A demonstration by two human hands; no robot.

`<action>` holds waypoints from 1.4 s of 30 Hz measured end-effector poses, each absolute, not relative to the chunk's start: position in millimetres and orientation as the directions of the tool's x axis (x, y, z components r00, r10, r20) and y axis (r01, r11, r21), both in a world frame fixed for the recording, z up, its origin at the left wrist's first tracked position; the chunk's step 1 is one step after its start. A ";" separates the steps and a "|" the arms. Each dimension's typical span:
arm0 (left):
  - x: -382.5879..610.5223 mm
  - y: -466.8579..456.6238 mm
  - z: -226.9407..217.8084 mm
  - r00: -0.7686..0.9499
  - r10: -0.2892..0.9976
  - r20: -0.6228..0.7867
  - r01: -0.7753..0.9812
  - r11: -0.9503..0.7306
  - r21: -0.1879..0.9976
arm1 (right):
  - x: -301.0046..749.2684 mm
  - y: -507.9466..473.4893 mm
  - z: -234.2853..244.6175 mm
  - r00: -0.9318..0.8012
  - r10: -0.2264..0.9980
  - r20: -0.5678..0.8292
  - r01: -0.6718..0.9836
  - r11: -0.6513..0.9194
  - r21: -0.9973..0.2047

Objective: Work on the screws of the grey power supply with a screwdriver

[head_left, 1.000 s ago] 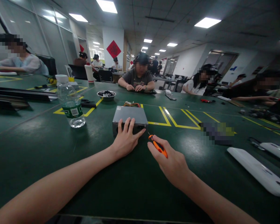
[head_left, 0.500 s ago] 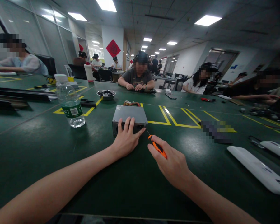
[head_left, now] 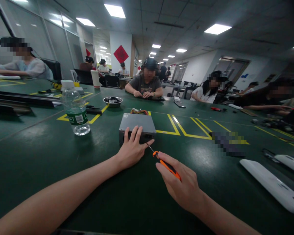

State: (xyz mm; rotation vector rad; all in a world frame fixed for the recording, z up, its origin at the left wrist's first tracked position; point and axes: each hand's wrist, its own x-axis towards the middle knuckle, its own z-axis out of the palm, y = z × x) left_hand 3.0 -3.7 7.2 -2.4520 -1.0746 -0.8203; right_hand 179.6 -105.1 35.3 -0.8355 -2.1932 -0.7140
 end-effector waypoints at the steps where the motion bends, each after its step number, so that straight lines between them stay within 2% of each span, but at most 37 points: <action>1: 1.5 -3.8 7.9 0.554 0.550 0.625 0.743 -0.666 -0.072 | 180.6 -103.8 34.5 -0.551 0.357 0.754 0.725 0.652 0.222; 10: -18.0 6.3 10.0 0.618 0.498 0.608 0.680 -0.726 -0.096 | 188.6 -98.2 36.4 -0.415 0.363 0.835 0.677 0.736 0.017; 17: -21.7 13.6 10.7 0.565 0.493 0.662 0.692 -0.719 -0.056 | 188.1 -97.2 30.8 -0.403 0.438 0.803 0.633 0.767 -0.101; 21: -20.8 12.8 11.3 0.541 0.485 0.687 0.717 -0.693 -0.075 | 184.8 -97.3 30.7 -0.412 0.475 0.777 0.626 0.767 -0.137; 26: -21.4 14.1 11.2 0.537 0.502 0.678 0.737 -0.671 -0.088 | 182.9 -97.0 27.7 -0.443 0.490 0.751 0.596 0.787 -0.162; 35: -19.3 16.9 5.2 0.524 0.520 0.675 0.734 -0.677 -0.048 | 179.2 -98.1 26.9 -0.480 0.491 0.727 0.597 0.790 -0.139; 42: -18.3 16.3 5.8 0.515 0.523 0.679 0.732 -0.681 -0.030 | 176.9 -96.4 23.3 -0.549 0.441 0.710 0.578 0.814 -0.059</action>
